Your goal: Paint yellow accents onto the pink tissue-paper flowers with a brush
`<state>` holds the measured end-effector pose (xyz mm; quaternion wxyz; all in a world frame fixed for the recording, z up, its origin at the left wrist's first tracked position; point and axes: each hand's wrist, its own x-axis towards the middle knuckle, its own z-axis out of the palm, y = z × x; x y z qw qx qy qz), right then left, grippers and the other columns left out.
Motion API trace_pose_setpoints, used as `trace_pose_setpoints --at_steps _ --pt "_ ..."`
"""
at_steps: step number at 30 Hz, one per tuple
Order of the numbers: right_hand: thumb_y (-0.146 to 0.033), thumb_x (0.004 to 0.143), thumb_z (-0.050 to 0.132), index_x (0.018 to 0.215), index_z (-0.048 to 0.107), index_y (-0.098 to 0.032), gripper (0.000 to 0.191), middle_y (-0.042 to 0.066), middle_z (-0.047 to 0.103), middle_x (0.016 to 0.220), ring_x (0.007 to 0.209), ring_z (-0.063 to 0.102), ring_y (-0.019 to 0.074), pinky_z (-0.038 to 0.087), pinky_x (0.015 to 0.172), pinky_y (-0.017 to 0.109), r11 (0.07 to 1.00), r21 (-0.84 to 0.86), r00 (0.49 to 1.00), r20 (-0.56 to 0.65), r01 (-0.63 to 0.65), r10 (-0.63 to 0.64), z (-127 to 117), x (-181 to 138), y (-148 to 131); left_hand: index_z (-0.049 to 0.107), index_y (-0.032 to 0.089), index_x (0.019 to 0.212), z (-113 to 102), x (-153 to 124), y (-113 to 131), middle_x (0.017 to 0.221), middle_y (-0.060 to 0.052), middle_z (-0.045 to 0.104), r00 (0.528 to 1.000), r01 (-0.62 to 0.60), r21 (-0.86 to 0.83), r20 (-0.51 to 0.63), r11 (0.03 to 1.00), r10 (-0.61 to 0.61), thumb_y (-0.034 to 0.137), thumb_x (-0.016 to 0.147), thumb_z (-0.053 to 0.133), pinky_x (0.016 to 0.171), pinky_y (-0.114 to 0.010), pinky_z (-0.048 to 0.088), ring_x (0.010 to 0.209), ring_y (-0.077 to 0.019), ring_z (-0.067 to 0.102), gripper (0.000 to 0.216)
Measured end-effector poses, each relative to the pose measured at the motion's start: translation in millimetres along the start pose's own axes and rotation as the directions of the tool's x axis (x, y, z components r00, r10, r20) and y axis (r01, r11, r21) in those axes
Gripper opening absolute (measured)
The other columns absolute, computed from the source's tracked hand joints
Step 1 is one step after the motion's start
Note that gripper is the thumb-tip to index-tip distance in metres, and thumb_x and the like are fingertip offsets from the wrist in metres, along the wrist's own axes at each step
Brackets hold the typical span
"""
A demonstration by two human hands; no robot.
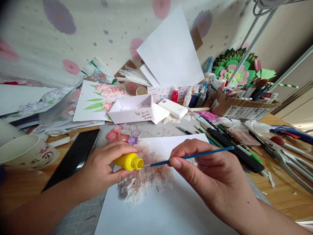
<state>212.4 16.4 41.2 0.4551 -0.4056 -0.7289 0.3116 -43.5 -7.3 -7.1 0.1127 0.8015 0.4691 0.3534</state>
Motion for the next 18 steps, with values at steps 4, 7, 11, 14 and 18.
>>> trace_pose_setpoints --at_steps 4,7,11,14,18 --pt "-0.035 0.073 0.081 0.07 0.078 -0.029 0.008 0.0 0.075 0.068 0.056 0.066 0.0132 0.053 0.05 0.016 0.994 0.07 0.997 0.003 -0.081 0.081 1 -3 8 0.069 0.022 0.104 0 -1 -1 0.097 0.0 0.073 1.0 -0.011 0.005 -0.004 1.0 0.011 0.015 0.07 0.086 0.084 -0.026 0.052 0.09 -0.0171 0.069 0.038" --pt "-0.035 0.073 0.081 0.072 0.078 -0.03 0.006 0.0 0.074 0.07 0.056 0.065 0.0125 0.05 0.048 0.016 0.974 0.18 0.99 0.001 -0.138 0.14 1 -7 16 0.069 0.022 0.105 0 -1 -1 0.097 0.0 0.073 1.0 -0.014 0.001 -0.001 1.0 0.014 0.015 0.07 0.086 0.084 -0.026 0.052 0.09 -0.017 0.069 0.039" --pt "-0.032 0.075 0.08 0.073 0.079 -0.031 0.003 0.0 0.075 0.072 0.059 0.065 0.0135 0.051 0.049 0.018 0.975 0.192 0.992 -0.033 -0.112 0.12 1 -9 17 0.069 0.021 0.103 0 -1 -1 0.097 -0.001 0.074 1.0 -0.008 -0.005 0.001 1.0 0.008 0.015 0.07 0.086 0.084 -0.026 0.052 0.09 -0.0173 0.069 0.038" --pt "-0.028 0.075 0.079 0.069 0.079 -0.031 0.006 -0.001 0.077 0.07 0.059 0.068 0.0132 0.053 0.05 0.017 0.996 0.085 0.997 -0.074 0.001 0.005 1 -6 9 0.069 0.02 0.104 1 -1 -1 0.098 -0.001 0.073 1.0 -0.006 -0.01 0.006 1.0 0.006 0.016 0.07 0.086 0.084 -0.026 0.052 0.091 -0.0171 0.069 0.038" --pt "-0.027 0.079 0.075 0.072 0.076 -0.03 0.008 -0.002 0.077 0.067 0.06 0.069 0.012 0.057 0.056 0.016 0.981 -0.044 0.981 -0.034 0.19 -0.191 1 -2 3 0.069 0.021 0.103 1 -1 -2 0.097 0.0 0.073 1.0 -0.004 -0.012 0.009 1.0 0.004 0.014 0.07 0.086 0.083 -0.025 0.051 0.09 -0.0161 0.069 0.038"
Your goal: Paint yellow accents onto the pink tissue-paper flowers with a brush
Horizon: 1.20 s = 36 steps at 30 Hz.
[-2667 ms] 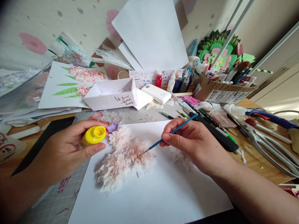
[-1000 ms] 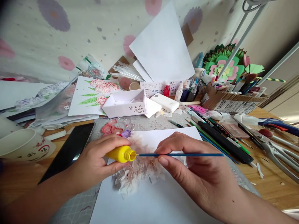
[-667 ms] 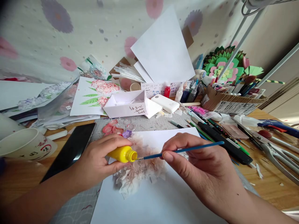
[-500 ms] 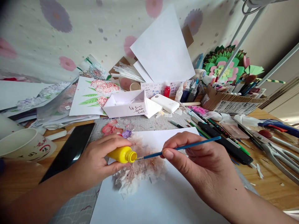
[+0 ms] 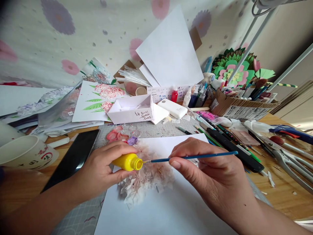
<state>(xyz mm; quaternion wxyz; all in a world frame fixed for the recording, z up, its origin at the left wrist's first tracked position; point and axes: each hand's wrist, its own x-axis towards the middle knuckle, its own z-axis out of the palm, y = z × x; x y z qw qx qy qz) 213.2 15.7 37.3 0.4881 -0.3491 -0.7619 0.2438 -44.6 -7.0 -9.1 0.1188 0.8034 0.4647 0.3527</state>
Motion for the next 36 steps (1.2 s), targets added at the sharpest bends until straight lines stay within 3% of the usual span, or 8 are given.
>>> trace_pose_setpoints --at_steps 3,7,12,16,19,24,36 --pt "-0.031 0.083 0.073 0.074 0.073 -0.029 0.009 -0.003 0.076 0.067 0.056 0.066 0.0104 0.055 0.051 0.015 0.993 -0.056 0.994 0.048 0.099 -0.096 -2 2 0 0.069 0.021 0.103 -1 1 0 0.096 0.001 0.073 1.0 -0.007 0.004 -0.005 1.0 0.007 0.013 0.07 0.086 0.082 -0.024 0.051 0.089 -0.0156 0.068 0.039" --pt "-0.037 0.084 0.073 0.072 0.073 -0.029 0.014 -0.003 0.075 0.064 0.054 0.066 0.0103 0.054 0.05 0.015 0.997 -0.025 0.996 0.054 0.068 -0.066 -2 2 1 0.069 0.021 0.103 -1 1 1 0.096 0.001 0.073 1.0 -0.013 0.008 -0.007 1.0 0.014 0.012 0.068 0.087 0.081 -0.024 0.05 0.089 -0.0156 0.069 0.04" --pt "-0.041 0.078 0.078 0.072 0.077 -0.035 0.009 -0.002 0.075 0.069 0.063 0.069 0.015 0.053 0.05 0.02 0.981 0.104 0.984 -0.05 -0.166 0.172 -3 -4 12 0.069 0.022 0.102 -1 0 -2 0.096 0.001 0.074 1.0 -0.006 0.036 -0.014 0.999 0.006 0.016 0.071 0.085 0.081 -0.027 0.05 0.089 -0.0171 0.069 0.036" --pt "-0.046 0.074 0.08 0.07 0.077 -0.032 0.014 -0.002 0.072 0.064 0.05 0.06 0.0119 0.043 0.042 0.02 0.945 0.095 0.948 -0.037 -0.312 0.317 -8 -4 26 0.068 0.023 0.103 -1 0 -7 0.098 0.001 0.074 0.999 -0.007 0.062 -0.041 0.998 0.01 0.018 0.072 0.084 0.083 -0.027 0.05 0.091 -0.0176 0.068 0.035" --pt "-0.045 0.075 0.079 0.065 0.077 -0.028 0.019 -0.001 0.069 0.056 0.047 0.058 0.0101 0.042 0.042 0.018 0.957 -0.023 0.957 0.018 -0.291 0.291 -10 3 30 0.067 0.024 0.103 -1 1 -8 0.1 0.001 0.075 0.999 -0.015 0.069 -0.046 0.998 0.019 0.021 0.075 0.082 0.085 -0.026 0.05 0.094 -0.0174 0.068 0.032" --pt "-0.051 0.075 0.076 0.062 0.077 -0.026 0.028 0.002 0.073 0.06 0.05 0.064 0.0122 0.046 0.047 0.019 0.958 -0.123 0.958 0.094 -0.259 0.271 -11 8 28 0.068 0.022 0.101 -3 2 -5 0.097 0.0 0.075 1.0 0.001 0.085 -0.022 0.996 0.001 0.022 0.075 0.082 0.085 -0.027 0.05 0.095 -0.0187 0.068 0.03" --pt "-0.054 0.077 0.073 0.063 0.076 -0.023 0.034 0.003 0.075 0.066 0.056 0.067 0.0135 0.051 0.052 0.02 0.961 -0.131 0.947 0.18 -0.245 0.266 -6 8 27 0.069 0.023 0.103 -2 1 -6 0.102 -0.001 0.075 0.999 0.035 0.092 -0.009 0.995 -0.034 0.021 0.073 0.082 0.086 -0.027 0.05 0.097 -0.0194 0.069 0.033"
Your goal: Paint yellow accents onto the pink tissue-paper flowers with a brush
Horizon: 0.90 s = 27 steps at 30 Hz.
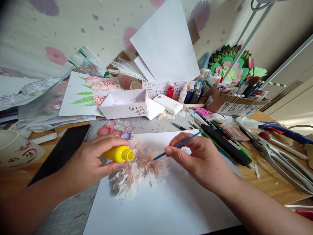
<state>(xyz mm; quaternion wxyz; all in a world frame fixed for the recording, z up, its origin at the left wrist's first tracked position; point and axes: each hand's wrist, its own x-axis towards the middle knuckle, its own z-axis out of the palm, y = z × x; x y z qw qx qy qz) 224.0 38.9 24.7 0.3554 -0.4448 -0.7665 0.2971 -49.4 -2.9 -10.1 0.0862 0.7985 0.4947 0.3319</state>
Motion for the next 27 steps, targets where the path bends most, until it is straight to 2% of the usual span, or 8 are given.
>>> trace_pose_setpoints --at_steps 8,15,27 --pt "-0.055 0.077 0.073 0.063 0.076 -0.024 0.034 0.002 0.074 0.063 0.054 0.066 0.0126 0.048 0.051 0.019 0.999 -0.045 0.999 -0.027 -0.022 0.02 -5 1 5 0.069 0.023 0.102 -1 -1 1 0.1 -0.001 0.076 1.0 -0.006 0.002 0.008 1.0 0.006 0.024 0.075 0.08 0.087 -0.03 0.051 0.1 -0.0218 0.069 0.029" --pt "-0.056 0.074 0.075 0.064 0.076 -0.024 0.034 0.002 0.073 0.062 0.054 0.065 0.0145 0.049 0.051 0.022 1.0 0.005 0.999 -0.02 -0.029 0.029 -4 1 3 0.07 0.024 0.103 0 0 0 0.101 -0.002 0.076 1.0 0.017 0.0 0.01 1.0 -0.017 0.028 0.077 0.078 0.087 -0.031 0.053 0.097 -0.0222 0.069 0.028" --pt "-0.058 0.071 0.078 0.062 0.078 -0.023 0.036 0.004 0.075 0.067 0.058 0.066 0.0159 0.048 0.054 0.024 0.996 0.028 0.996 -0.02 -0.084 0.085 -8 1 8 0.068 0.028 0.106 3 -3 -3 0.1 0.002 0.073 1.0 0.002 -0.039 -0.005 0.999 -0.002 0.028 0.078 0.078 0.086 -0.028 0.05 0.092 -0.0184 0.067 0.03"
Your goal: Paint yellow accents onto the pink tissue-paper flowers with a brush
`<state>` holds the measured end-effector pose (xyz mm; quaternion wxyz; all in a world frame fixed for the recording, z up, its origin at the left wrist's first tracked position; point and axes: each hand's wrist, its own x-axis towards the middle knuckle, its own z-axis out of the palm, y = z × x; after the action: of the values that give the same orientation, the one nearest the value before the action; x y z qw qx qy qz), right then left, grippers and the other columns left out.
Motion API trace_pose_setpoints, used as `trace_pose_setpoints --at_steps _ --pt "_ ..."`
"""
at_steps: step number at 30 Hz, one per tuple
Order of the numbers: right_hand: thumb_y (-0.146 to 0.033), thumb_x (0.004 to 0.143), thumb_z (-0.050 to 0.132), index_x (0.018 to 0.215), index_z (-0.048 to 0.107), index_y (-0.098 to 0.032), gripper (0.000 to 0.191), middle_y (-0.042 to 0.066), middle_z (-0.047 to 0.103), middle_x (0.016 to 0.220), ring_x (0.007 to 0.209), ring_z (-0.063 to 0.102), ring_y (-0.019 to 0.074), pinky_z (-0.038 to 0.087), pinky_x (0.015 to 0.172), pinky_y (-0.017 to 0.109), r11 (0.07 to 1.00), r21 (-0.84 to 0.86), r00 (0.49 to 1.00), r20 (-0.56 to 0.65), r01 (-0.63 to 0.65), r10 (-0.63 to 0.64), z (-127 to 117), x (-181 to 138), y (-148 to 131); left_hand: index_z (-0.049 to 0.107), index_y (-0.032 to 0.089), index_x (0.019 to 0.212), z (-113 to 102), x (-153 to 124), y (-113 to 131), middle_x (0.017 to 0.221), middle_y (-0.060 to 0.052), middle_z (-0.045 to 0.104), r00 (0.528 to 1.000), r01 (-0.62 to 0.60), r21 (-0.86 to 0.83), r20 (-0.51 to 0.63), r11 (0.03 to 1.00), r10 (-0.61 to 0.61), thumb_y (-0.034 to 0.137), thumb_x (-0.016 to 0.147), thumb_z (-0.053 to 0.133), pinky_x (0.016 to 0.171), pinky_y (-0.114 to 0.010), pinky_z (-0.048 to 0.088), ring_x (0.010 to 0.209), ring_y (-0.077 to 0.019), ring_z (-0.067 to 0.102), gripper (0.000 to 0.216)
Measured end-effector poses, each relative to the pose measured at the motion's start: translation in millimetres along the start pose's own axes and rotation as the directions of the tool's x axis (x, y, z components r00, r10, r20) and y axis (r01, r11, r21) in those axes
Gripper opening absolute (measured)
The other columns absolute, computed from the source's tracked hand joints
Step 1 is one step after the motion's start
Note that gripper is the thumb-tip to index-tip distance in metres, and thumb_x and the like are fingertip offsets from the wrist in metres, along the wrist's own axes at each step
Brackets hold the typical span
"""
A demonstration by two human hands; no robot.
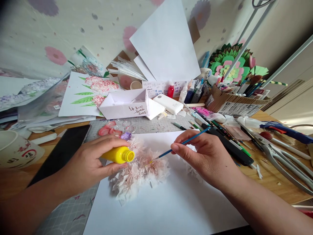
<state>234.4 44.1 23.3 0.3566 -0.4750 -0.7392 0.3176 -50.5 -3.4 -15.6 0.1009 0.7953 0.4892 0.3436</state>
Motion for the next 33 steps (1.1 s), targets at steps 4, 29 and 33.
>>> trace_pose_setpoints --at_steps 4,29,33 --pt "-0.057 0.07 0.079 0.063 0.078 -0.023 0.035 0.004 0.074 0.067 0.057 0.065 0.0157 0.046 0.052 0.024 1.0 0.007 1.0 -0.001 0.002 -0.002 0.5 -0.1 0.3 0.068 0.027 0.106 -0.2 -0.6 -0.5 0.099 0.002 0.073 1.0 0.012 -0.007 -0.004 1.0 -0.012 0.028 0.079 0.077 0.088 -0.029 0.05 0.092 -0.0184 0.067 0.028" --pt "-0.055 0.073 0.077 0.062 0.077 -0.024 0.033 0.003 0.074 0.067 0.058 0.065 0.015 0.047 0.055 0.024 1.0 0.023 1.0 -0.004 -0.002 0.002 -2.3 -0.3 -0.3 0.067 0.029 0.106 -0.8 -0.8 -2.0 0.099 0.001 0.073 1.0 0.003 0.006 0.015 1.0 -0.003 0.029 0.08 0.075 0.085 -0.03 0.051 0.09 -0.0194 0.067 0.027" --pt "-0.057 0.07 0.078 0.061 0.076 -0.023 0.035 0.004 0.074 0.068 0.059 0.066 0.0172 0.049 0.056 0.026 1.0 0.02 1.0 -0.007 -0.016 0.016 -2.3 1.0 0.6 0.068 0.028 0.105 -1.8 0.0 -0.2 0.098 -0.001 0.074 0.999 0.027 0.017 0.038 0.999 -0.027 0.032 0.082 0.072 0.085 -0.033 0.052 0.089 -0.0206 0.068 0.024"
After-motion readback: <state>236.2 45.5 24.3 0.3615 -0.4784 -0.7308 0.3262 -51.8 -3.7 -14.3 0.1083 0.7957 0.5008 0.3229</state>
